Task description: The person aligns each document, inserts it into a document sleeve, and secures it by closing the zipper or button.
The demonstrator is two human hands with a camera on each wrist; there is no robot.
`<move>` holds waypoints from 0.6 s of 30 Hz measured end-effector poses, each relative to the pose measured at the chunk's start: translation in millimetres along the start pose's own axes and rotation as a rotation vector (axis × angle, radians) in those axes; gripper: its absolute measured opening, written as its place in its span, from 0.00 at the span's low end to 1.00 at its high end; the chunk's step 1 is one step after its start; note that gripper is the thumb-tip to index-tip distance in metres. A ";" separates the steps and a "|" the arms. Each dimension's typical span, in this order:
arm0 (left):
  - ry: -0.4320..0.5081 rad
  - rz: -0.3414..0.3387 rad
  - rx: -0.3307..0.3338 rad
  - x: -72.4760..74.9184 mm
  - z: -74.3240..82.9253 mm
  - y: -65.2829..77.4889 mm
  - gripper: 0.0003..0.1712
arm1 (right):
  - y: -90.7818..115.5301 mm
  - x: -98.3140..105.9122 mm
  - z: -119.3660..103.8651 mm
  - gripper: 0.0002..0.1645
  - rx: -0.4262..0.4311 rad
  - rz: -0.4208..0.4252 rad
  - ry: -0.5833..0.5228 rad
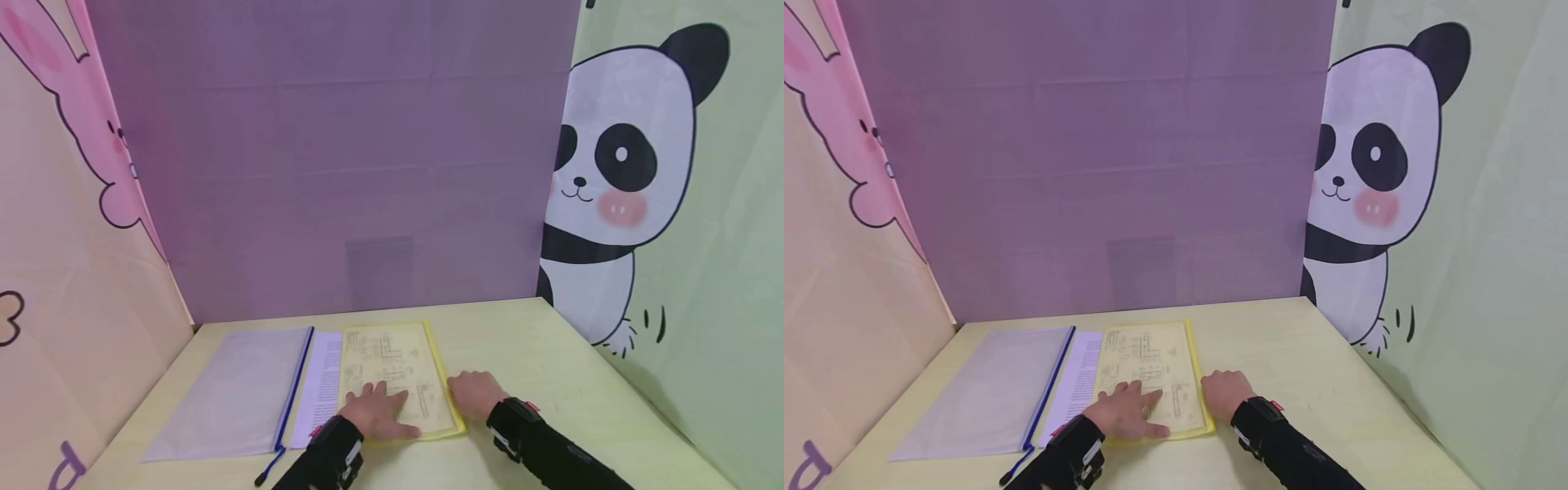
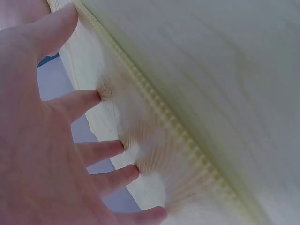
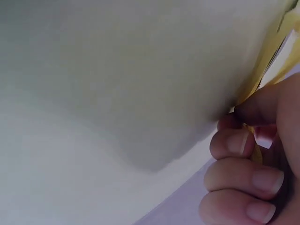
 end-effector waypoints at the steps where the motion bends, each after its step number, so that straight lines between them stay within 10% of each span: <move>1: 0.003 -0.002 0.005 -0.3 -1.0 -0.3 0.49 | -0.9 0.0 0.2 0.07 0.003 -0.004 0.006; 18: -0.023 -0.018 0.059 1.0 -1.0 1.7 0.48 | -3.5 -7.0 2.7 0.08 0.014 -0.084 -0.036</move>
Point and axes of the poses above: each hand's wrist, its own y-axis away from the middle knuckle, its own x-axis out of the back of the hand, z = x × y, the point moved 9 cm from there along -y, towards the middle knuckle, and after that the axes turned 1 degree about y, right-handed, at the moved point
